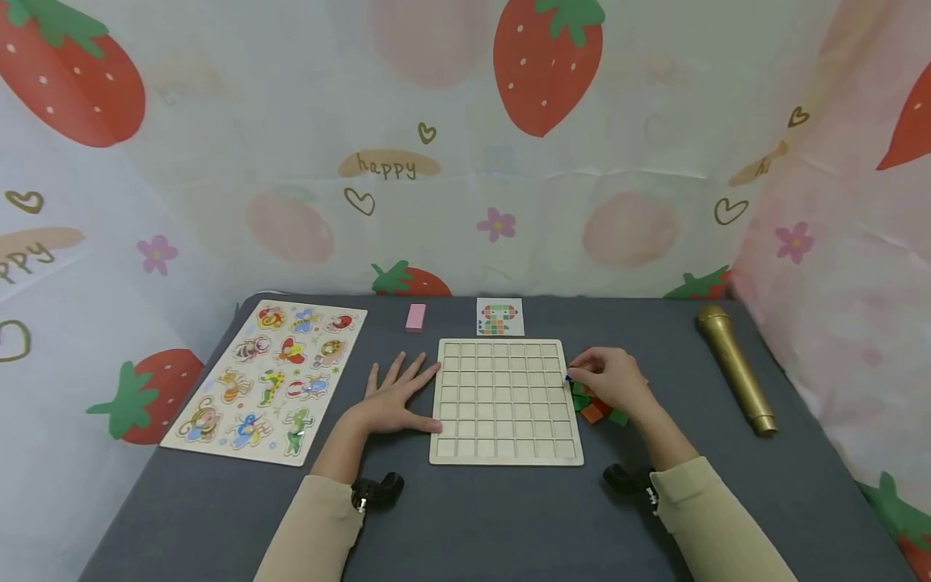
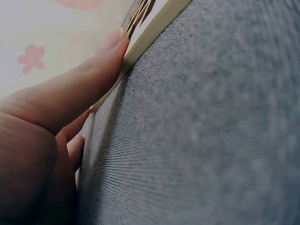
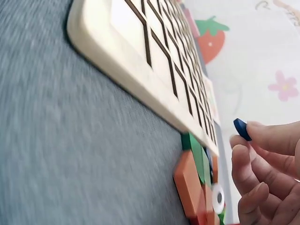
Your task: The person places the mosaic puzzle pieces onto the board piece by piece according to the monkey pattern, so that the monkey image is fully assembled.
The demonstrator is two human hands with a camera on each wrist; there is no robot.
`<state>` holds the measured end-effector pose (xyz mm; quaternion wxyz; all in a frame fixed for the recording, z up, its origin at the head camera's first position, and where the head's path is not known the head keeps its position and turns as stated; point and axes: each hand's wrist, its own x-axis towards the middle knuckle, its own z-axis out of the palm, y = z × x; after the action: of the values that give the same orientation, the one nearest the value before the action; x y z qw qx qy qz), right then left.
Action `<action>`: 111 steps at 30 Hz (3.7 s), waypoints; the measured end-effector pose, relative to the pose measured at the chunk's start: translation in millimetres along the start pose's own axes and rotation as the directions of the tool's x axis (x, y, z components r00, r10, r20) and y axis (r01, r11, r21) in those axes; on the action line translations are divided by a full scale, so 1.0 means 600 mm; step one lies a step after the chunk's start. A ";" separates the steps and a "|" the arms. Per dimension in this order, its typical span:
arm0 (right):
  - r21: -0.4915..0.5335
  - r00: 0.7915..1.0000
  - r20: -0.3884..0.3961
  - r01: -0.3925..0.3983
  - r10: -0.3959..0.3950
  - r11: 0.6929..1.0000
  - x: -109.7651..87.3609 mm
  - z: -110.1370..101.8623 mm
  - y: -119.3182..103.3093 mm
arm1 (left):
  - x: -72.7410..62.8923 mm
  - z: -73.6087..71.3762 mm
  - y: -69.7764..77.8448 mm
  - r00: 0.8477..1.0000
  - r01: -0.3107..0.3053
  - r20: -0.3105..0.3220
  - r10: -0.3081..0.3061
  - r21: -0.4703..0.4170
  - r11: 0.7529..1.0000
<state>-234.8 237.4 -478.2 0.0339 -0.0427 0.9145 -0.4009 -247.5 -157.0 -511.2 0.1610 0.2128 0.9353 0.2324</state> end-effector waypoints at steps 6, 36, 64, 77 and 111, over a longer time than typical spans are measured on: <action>-0.025 0.999 0.029 0.020 -0.019 0.999 0.012 0.018 -0.013 | -0.001 -0.001 -0.002 1.000 -0.003 0.000 0.003 -0.004 1.000; -0.119 0.999 -0.023 -0.045 0.043 0.992 0.033 0.023 -0.013 | 0.001 0.003 -0.002 1.000 -0.008 -0.011 0.008 -0.005 1.000; -0.102 0.993 -0.017 -0.117 0.116 0.988 0.035 -0.008 0.013 | 0.003 0.006 -0.012 1.000 0.003 -0.011 -0.003 0.004 1.000; -0.029 0.999 0.012 0.034 -0.034 0.999 0.033 0.021 -0.015 | 0.003 0.001 -0.006 1.000 0.000 -0.013 0.000 0.004 1.000; -0.185 0.998 0.068 0.017 -0.004 0.983 0.050 0.067 -0.040 | 0.003 0.006 -0.006 1.000 0.009 -0.015 -0.009 -0.005 1.000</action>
<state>-259.5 189.0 -488.6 0.0584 -0.0640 0.9460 -0.3125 -248.5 -157.6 -516.2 0.1557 0.2063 0.9369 0.2355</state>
